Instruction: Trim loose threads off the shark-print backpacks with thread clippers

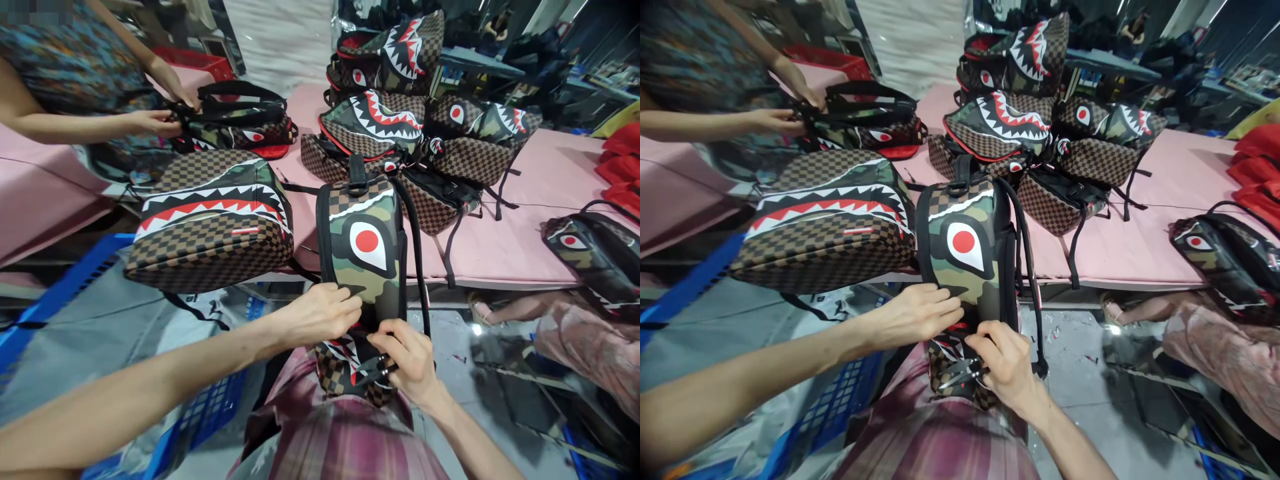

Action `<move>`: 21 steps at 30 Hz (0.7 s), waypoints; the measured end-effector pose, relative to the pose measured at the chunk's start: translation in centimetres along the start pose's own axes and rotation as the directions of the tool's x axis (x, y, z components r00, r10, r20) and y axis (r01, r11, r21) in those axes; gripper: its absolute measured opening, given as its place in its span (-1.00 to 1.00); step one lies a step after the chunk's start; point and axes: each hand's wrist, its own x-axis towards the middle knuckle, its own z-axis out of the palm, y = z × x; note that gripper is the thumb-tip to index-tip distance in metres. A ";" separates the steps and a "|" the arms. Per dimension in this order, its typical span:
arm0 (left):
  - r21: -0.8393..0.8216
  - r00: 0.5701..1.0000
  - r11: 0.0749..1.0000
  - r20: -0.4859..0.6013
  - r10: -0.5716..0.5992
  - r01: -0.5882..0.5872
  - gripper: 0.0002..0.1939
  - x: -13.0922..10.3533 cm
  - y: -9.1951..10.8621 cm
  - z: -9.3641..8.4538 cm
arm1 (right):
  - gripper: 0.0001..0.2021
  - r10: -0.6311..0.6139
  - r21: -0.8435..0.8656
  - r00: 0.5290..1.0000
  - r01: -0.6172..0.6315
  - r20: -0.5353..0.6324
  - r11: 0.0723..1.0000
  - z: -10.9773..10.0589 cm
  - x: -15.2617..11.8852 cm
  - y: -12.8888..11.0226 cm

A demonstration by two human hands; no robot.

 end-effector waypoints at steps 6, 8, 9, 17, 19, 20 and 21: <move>-0.051 0.986 0.991 0.110 0.125 -0.120 -0.79 1.9 -0.1 1.2 | -0.67 -0.045 -0.091 0.999 0.047 0.028 0.995 -0.3 0.3 0.0; -0.061 0.987 0.992 0.110 0.115 -0.109 -0.79 1.6 -0.3 1.1 | -0.66 -0.071 -0.100 0.995 0.077 0.063 0.992 -0.8 0.3 0.3; -0.070 0.989 0.993 0.107 0.098 -0.091 -0.78 1.3 -0.4 0.9 | -0.65 -0.080 -0.087 0.994 0.086 0.075 0.992 -1.2 0.3 0.4; -0.294 0.833 0.828 -0.150 -0.533 0.477 -0.82 -3.2 2.6 2.0 | -0.75 0.041 -0.399 0.999 -0.034 0.009 0.916 -5.6 1.9 1.5; -0.319 0.789 0.783 -0.144 -0.597 0.534 -0.84 -3.7 4.1 2.7 | -0.68 0.037 -0.466 0.997 -0.003 0.063 0.885 -6.2 3.0 1.4; -0.338 0.776 0.769 -0.150 -0.613 0.543 -0.84 -3.8 4.9 3.0 | -0.71 0.029 -0.475 0.995 0.020 0.097 0.880 -6.3 3.6 1.3; -0.362 0.767 0.760 -0.162 -0.621 0.539 -0.83 -3.8 5.5 3.2 | -0.76 0.014 -0.477 0.990 0.054 0.138 0.877 -6.4 4.2 1.2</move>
